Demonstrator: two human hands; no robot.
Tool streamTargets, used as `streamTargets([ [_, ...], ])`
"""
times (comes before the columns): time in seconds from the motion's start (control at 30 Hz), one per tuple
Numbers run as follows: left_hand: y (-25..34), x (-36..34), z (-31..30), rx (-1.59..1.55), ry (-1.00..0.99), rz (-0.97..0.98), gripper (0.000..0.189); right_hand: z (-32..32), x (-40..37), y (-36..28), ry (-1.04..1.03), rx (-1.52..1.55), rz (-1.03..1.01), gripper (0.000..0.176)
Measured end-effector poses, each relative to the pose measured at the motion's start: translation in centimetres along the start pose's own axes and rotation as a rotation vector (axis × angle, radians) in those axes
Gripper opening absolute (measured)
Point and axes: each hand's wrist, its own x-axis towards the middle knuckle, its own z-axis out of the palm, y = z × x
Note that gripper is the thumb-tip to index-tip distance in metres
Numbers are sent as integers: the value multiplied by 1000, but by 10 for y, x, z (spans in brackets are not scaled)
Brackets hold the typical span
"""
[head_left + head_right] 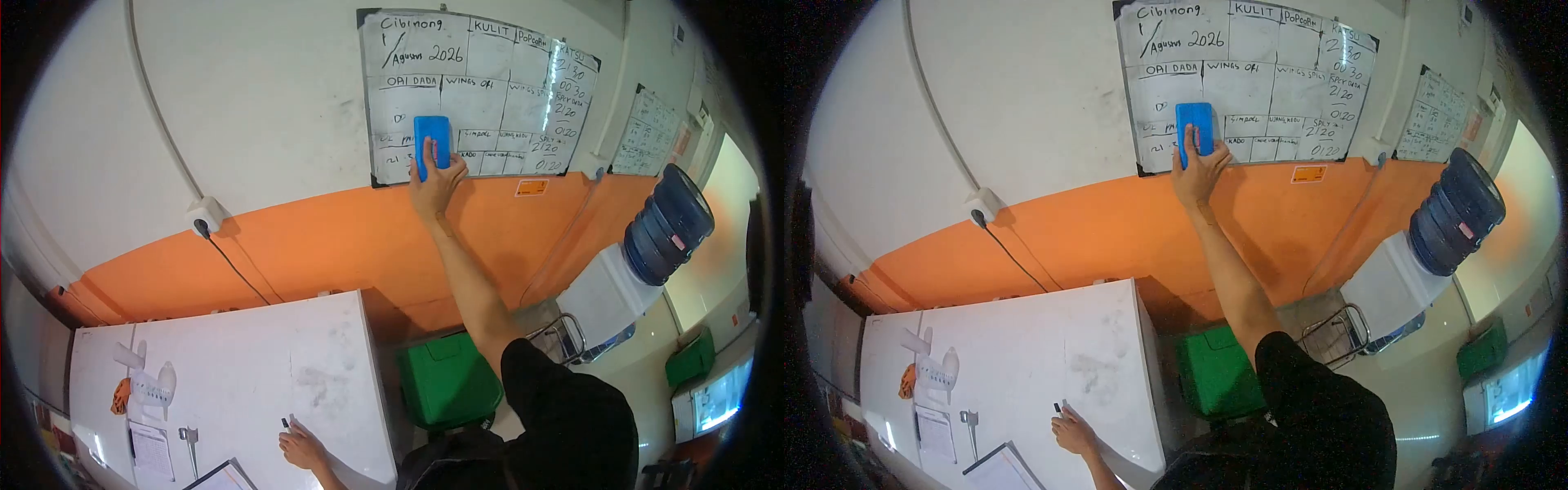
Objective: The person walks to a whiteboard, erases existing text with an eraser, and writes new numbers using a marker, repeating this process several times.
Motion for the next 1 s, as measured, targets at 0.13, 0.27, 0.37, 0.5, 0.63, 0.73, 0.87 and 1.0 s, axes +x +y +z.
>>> streamTargets([
  [0.13,3,-4,0,-4,-21,20,41,3,4,-19,-90,8,-247,64],
  [0.27,-2,-2,1,-6,-26,8,41,-2,10,-35,-50,34,-34,61],
  [0.37,-3,-2,3,8,3,45,42,-11,-9,-23,-132,165,-214,65],
  [0.5,0,-2,1,-8,-40,24,41,-20,-70,4,70,256,249,73],
  [0.63,-6,-2,6,12,3,49,39,-2,-91,7,-88,16,289,77],
  [0.73,-3,0,4,-1,-31,41,39,16,-88,-8,-124,50,123,80],
  [0.87,-5,-2,7,0,-31,35,39,7,-75,-4,-266,-50,-66,84],
  [1.0,1,-2,1,-3,-29,34,39,15,-78,-31,-210,129,-33,83],
])
